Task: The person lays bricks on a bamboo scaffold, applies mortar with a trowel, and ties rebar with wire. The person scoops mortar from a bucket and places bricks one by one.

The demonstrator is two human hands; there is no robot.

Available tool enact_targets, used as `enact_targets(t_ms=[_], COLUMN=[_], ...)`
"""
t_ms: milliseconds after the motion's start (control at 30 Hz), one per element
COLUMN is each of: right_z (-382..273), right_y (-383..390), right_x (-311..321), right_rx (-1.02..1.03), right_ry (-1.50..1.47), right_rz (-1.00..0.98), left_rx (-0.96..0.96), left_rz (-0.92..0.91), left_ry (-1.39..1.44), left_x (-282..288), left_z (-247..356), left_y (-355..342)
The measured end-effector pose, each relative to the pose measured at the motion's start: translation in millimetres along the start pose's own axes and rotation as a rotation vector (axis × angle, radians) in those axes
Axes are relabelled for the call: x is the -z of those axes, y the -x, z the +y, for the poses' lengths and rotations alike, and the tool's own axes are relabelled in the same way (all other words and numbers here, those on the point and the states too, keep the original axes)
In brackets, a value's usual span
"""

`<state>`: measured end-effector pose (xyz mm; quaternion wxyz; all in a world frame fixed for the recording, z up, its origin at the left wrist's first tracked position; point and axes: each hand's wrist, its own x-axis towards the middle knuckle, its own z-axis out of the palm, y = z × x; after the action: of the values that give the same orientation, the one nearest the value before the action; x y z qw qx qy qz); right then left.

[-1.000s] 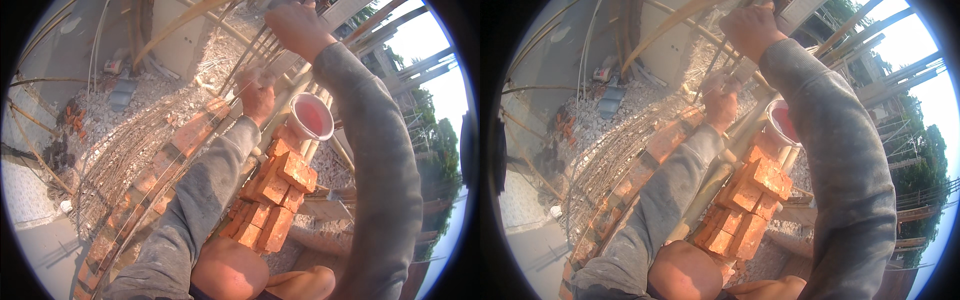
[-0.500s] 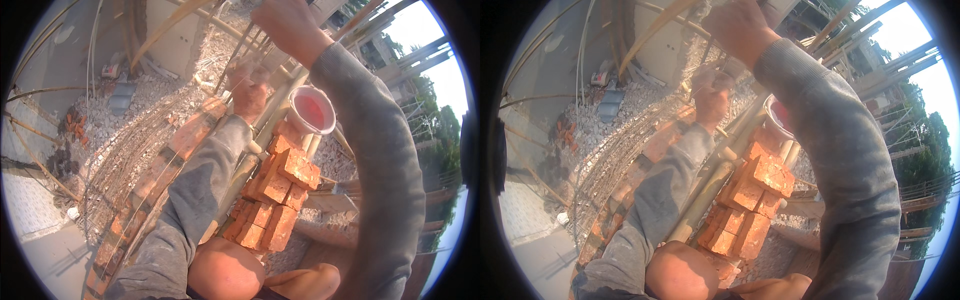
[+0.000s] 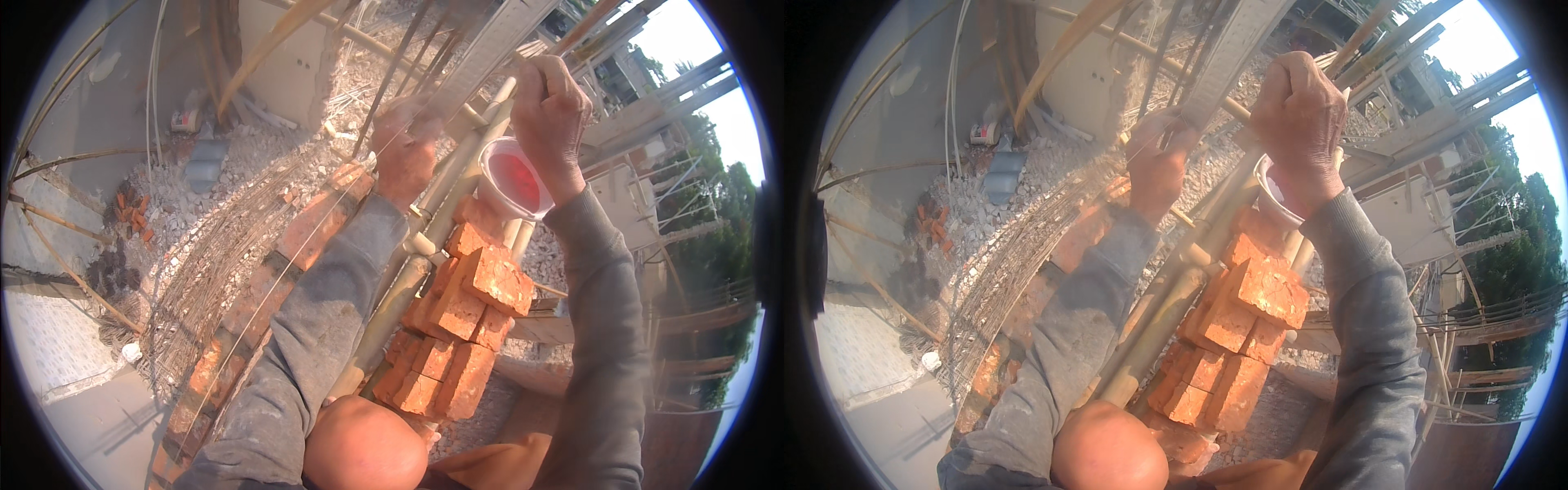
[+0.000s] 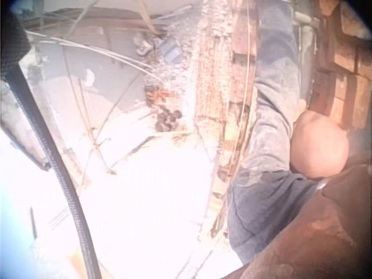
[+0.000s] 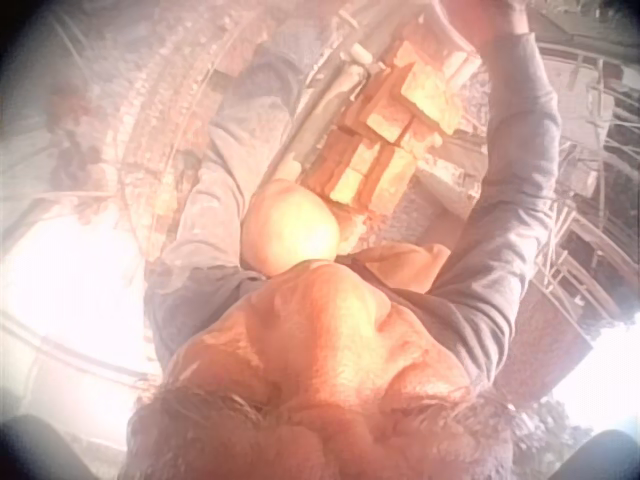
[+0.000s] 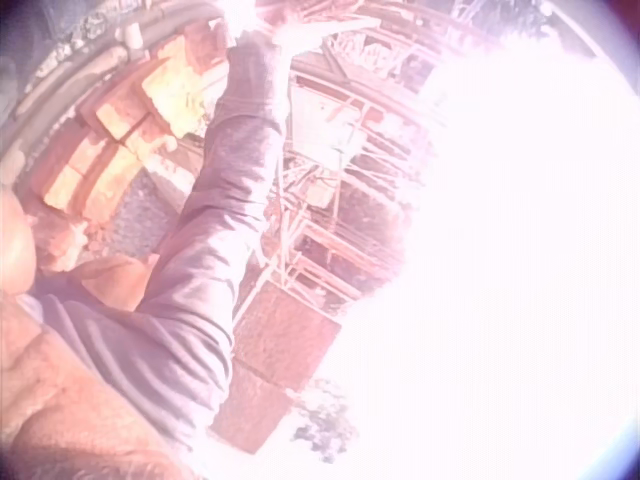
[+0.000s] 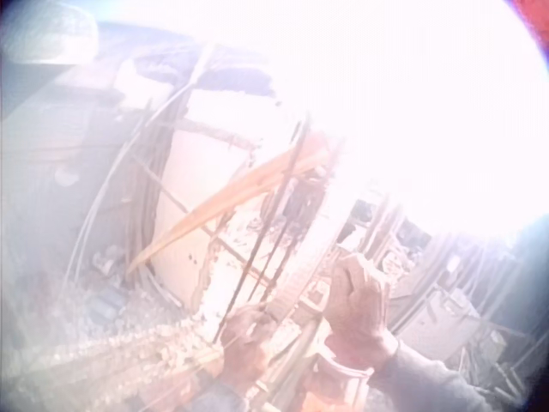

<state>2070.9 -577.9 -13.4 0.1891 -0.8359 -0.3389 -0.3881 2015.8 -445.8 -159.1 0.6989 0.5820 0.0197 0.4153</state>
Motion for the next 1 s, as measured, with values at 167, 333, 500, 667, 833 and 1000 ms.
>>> enact_targets(t_ms=[167, 333, 500, 667, 833, 1000], right_z=[55.7, 59.7, 56.4, 58.2, 67.9, 78.1], right_y=[35.9, 51.9, 51.7, 55.4, 66.7, 63.7], right_x=[-35.1, -88.8, -100.0, -100.7, -115.0, -109.4], right_rx=[-0.642, -0.493, -0.655, -0.487, -0.255, -0.53], right_ry=[-0.643, -1.03, -1.486, -1.357, -1.146, -1.424], right_rz=[-0.703, -0.803, -0.813, -0.758, -0.575, -0.772], left_rx=[0.072, 0.205, 0.381, 0.299, 0.364, 0.371], left_rz=[-0.047, -0.008, -0.066, 0.059, 0.06, 0.017], left_ry=[0.094, 0.273, 0.492, 0.479, 0.505, 0.556], left_x=[-2.5, -5.1, -5.2, -13.8, -12.4, -11.9], left_z=[-5.5, -14.1, -11.5, -9.7, -10.6, -3.7], left_y=[-0.4, 1.6, 3.5, 2.4, 3.5, 2.9])
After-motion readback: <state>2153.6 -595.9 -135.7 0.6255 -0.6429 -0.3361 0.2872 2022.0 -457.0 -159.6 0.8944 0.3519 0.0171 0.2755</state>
